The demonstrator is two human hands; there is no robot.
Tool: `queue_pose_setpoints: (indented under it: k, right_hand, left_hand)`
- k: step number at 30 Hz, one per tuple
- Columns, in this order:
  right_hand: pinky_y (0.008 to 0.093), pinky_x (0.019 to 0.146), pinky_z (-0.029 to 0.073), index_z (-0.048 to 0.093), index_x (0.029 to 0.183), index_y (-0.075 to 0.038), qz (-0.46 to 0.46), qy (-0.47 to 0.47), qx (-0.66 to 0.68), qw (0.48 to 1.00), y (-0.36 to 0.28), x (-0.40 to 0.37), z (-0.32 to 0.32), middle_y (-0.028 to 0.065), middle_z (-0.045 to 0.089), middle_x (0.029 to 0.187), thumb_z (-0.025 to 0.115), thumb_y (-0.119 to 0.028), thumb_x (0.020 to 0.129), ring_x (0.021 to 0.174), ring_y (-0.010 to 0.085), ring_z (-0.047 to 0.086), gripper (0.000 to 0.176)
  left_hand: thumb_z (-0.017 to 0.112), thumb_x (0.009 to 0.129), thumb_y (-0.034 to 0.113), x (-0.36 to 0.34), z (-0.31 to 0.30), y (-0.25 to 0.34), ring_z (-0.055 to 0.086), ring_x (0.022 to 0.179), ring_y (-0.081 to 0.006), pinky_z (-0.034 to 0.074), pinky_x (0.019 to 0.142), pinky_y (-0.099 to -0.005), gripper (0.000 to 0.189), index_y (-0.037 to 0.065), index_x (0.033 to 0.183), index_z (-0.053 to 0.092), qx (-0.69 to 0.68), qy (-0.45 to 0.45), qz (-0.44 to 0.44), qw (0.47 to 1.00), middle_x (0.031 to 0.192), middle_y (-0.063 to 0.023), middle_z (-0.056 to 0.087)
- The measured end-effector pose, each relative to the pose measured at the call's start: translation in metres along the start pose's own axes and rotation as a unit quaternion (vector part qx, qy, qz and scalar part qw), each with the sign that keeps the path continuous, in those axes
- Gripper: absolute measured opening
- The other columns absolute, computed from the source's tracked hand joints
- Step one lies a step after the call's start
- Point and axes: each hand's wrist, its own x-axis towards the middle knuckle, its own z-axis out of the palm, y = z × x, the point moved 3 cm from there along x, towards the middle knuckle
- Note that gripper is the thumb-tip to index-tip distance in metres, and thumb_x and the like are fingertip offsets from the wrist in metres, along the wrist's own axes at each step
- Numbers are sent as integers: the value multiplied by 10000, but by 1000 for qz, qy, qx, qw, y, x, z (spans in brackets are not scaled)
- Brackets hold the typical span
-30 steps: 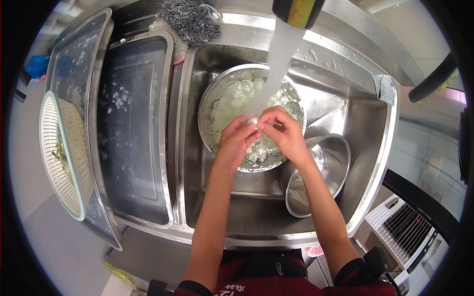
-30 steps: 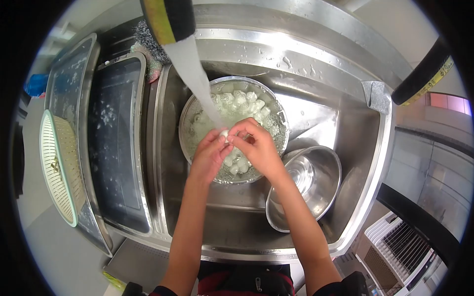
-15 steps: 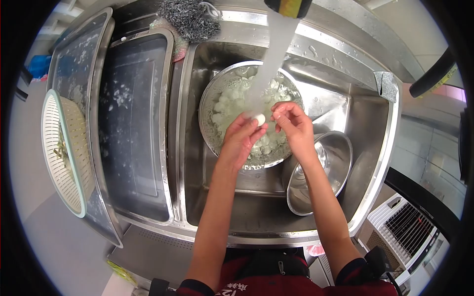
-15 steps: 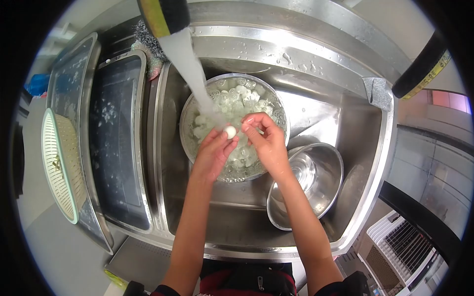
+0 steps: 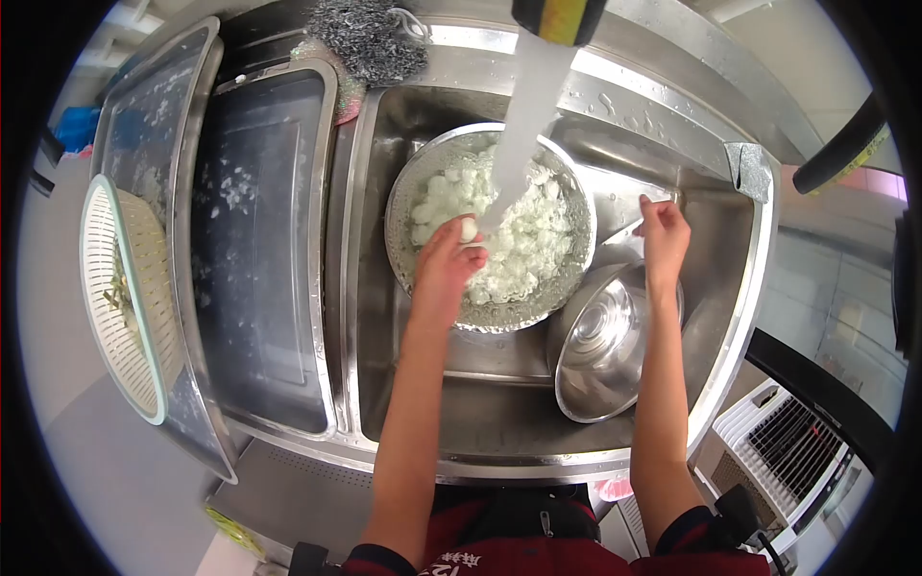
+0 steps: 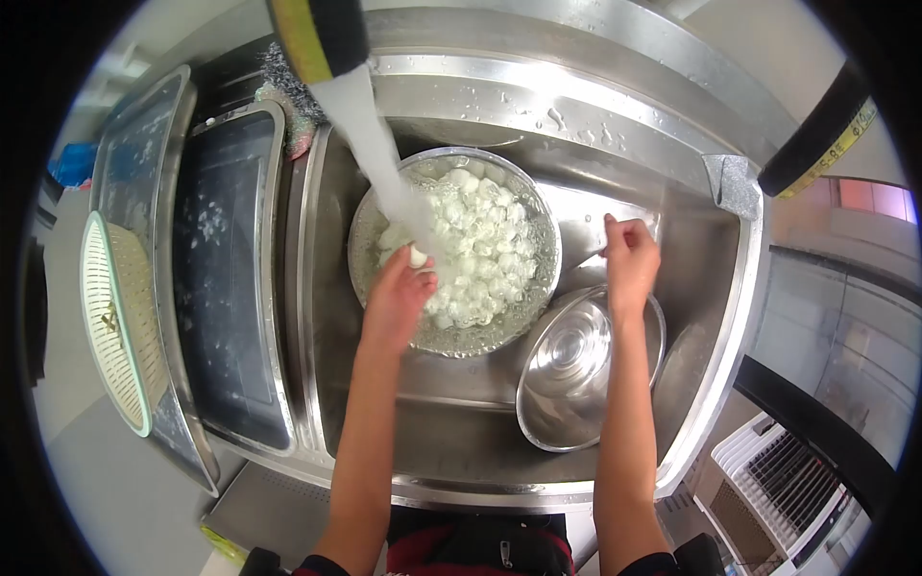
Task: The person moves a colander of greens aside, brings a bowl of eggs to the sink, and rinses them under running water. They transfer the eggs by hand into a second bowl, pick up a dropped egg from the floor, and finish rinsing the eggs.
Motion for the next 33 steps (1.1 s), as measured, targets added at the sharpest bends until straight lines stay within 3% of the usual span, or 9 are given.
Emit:
queue_pose_setpoints:
  k: [1,5,12,14,18,20,22,29,33]
  right_hand:
    - [292,599,423,545,773,-3,136,-78,61,986,-3,-9,5,119,555,650,569,-65,705,608,234,544,95]
    - [365,620,444,539,823,27,-112,-136,-19,984,-36,-53,42,160,573,685,543,-64,719,657,333,560,138]
    - [374,770,412,522,941,42,-121,-115,-29,985,-40,-52,56,247,454,1066,536,-73,719,916,378,484,250]
    - [381,805,388,480,1036,18,-79,-277,-51,956,-45,-57,72,233,438,1104,529,-165,748,967,362,467,345]
    - [417,941,238,268,1216,32,-8,-327,-97,940,-24,-55,106,276,321,1207,423,-361,797,1112,436,299,596]
    - [402,963,196,229,1238,27,41,-329,-21,943,-19,-55,121,264,285,1239,389,-394,804,1143,428,257,626]
    - [379,994,140,117,1290,-9,159,-381,0,911,-16,-50,136,211,203,1309,311,-477,815,1208,382,161,694]
    - [345,997,130,99,1313,-101,339,-414,301,789,-55,-59,132,139,104,1355,259,-516,827,1253,239,74,659]
    - [385,909,310,193,1286,-65,387,-442,290,755,-38,-68,146,122,253,1301,274,-431,850,1178,234,278,574]
  left_hand:
    - [528,792,205,1,-3,7,492,688,-135,416,614,-242,241,33,960,524,207,68,63,974,823,-70,536]
    - [598,717,143,5,2,19,484,682,-151,404,629,-272,196,34,876,562,598,136,259,747,790,-72,519]
    - [590,718,150,22,-18,20,498,802,-230,401,709,-309,292,23,973,524,556,140,318,755,878,-117,514]
    - [569,738,152,22,-23,18,468,941,-284,367,810,-326,399,-14,1080,449,608,159,352,694,1017,-172,479]
    - [504,792,219,18,-30,11,389,1078,-303,302,898,-326,465,-47,1149,371,611,213,292,704,1151,-207,402]
    - [400,836,349,14,-28,3,365,1112,-280,281,920,-318,528,-41,1185,332,435,276,208,832,1197,-192,375]
    - [352,835,412,38,-58,-11,353,1124,-266,273,927,-309,576,-28,1205,310,371,275,174,870,1218,-171,361]
    - [235,837,520,54,-41,-11,337,1137,-209,258,954,-308,619,69,1261,260,49,159,-20,986,1242,-83,345]
    - [202,850,504,41,-31,3,345,1128,-203,282,942,-330,584,93,1259,275,96,143,14,985,1235,-80,352]
